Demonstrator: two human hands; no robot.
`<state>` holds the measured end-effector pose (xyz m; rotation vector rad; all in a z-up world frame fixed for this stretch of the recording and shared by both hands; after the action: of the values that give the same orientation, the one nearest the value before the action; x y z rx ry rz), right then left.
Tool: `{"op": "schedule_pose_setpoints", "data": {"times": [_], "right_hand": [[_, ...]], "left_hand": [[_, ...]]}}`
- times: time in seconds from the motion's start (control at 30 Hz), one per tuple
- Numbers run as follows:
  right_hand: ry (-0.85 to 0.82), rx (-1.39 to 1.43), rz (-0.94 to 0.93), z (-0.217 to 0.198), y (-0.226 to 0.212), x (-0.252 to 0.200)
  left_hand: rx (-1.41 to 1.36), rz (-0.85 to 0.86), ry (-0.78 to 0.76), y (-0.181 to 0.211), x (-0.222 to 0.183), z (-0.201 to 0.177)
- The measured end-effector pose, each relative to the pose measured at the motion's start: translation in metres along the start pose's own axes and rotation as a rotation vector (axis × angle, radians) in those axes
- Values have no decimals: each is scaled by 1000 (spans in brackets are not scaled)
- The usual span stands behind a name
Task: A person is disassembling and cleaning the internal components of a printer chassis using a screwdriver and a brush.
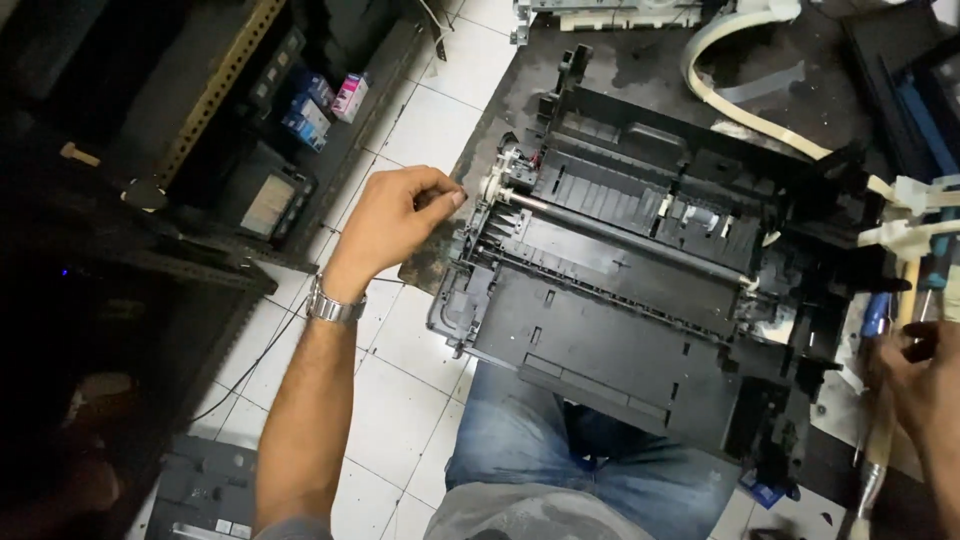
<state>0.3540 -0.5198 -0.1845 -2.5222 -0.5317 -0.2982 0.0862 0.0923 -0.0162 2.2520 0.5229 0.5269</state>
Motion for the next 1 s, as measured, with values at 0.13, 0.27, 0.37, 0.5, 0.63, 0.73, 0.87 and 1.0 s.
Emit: {"op": "schedule_pose_setpoints", "data": {"times": [0.13,0.27,0.37,0.5,0.63,0.73,0.87,1.0], "right_hand": [[-8,-47,-5,7,7,2],[-65,-126,25,-14,-64,11],[-120,-189,12,-13,-74,17],[-122,-156,49,-8,-70,20],[-107,-185,102,-2,-58,23],[-116,-163,136,-7,-78,26],[-79,-128,93,1,-57,30],[-104,-42,219,3,-58,33]], "left_hand": [[-15,-36,-53,-1,0,7],[-32,-21,-51,2,3,10],[-21,-72,-50,4,6,8],[0,-67,-71,6,13,11],[22,-121,-147,3,20,14],[63,-113,-134,5,24,13],[62,-126,-156,3,27,12],[3,-183,-179,2,24,11]]}}
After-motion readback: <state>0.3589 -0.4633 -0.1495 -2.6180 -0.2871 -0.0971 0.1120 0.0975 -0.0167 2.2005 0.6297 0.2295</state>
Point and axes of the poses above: each hand's wrist, its own x-axis towards the middle knuckle, its own z-axis out of the palm, y = z × x, the point moved 4 cm from there along x, towards the middle knuckle, and after that the axes turned 9 degrees about y, right-handed, at the moved point
